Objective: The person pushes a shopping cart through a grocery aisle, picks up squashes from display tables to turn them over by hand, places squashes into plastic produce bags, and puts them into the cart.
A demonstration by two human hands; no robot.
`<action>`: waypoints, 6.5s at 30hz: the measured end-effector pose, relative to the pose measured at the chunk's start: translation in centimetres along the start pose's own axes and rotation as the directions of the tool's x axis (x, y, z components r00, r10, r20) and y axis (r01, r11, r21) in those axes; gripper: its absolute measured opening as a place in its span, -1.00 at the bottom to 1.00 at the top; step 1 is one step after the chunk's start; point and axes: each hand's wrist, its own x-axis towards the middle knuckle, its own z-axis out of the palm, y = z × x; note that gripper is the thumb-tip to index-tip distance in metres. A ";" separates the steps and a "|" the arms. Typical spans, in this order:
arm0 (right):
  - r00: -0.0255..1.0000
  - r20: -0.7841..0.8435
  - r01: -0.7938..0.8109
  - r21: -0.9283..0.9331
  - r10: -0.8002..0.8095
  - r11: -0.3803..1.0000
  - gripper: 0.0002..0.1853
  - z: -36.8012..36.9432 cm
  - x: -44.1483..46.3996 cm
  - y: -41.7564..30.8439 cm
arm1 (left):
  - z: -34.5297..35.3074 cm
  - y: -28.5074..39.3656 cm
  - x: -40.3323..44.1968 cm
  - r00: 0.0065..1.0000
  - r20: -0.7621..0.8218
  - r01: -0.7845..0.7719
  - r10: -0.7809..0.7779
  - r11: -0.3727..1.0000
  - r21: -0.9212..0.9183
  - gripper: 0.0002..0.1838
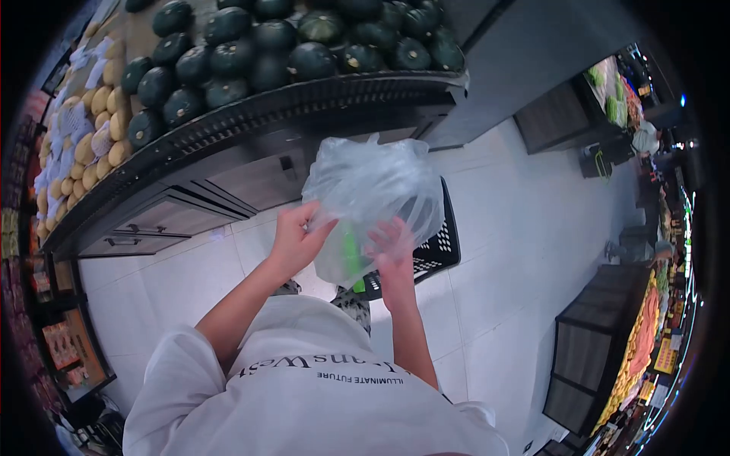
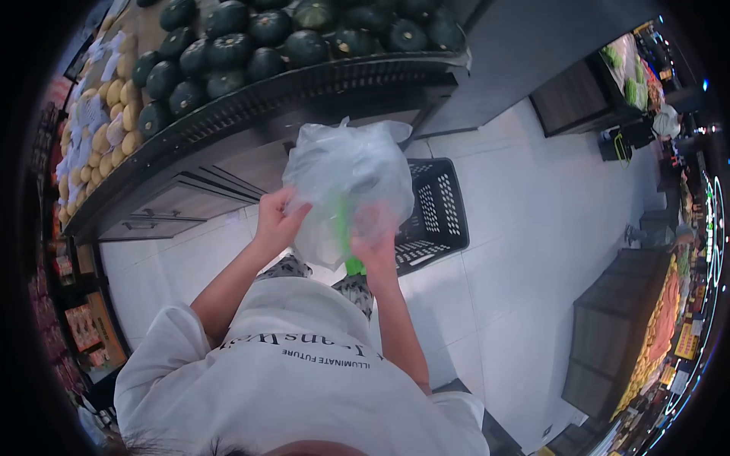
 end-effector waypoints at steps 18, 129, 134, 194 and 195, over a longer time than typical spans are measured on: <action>0.994 0.111 0.065 -0.394 -0.023 0.917 -0.78 18.2 2.3 6.9 | -26.5 -4.8 -8.7 0.848 -0.528 0.100 0.040 0.967 0.233 -0.62; 0.511 0.703 0.841 -0.527 -0.494 0.119 -0.39 35.4 29.3 -8.1 | -29.2 1.2 17.4 0.718 -0.522 0.057 0.460 0.709 0.703 -0.16; 0.605 0.796 0.789 -0.602 0.016 0.124 -0.41 32.3 27.4 -8.4 | -28.5 3.9 15.7 0.912 -0.236 -0.086 0.335 0.721 0.688 -0.23; 0.507 0.749 0.850 -0.515 -0.426 0.106 -0.90 41.5 32.7 -0.4 | -33.9 -2.6 23.1 0.958 -0.051 -0.168 0.281 0.700 0.694 -0.48; 0.503 0.742 0.854 -0.504 -0.444 0.126 -0.89 41.5 32.9 -0.3 | -34.3 -2.6 23.3 0.938 -0.027 -0.219 0.347 0.649 0.729 -0.49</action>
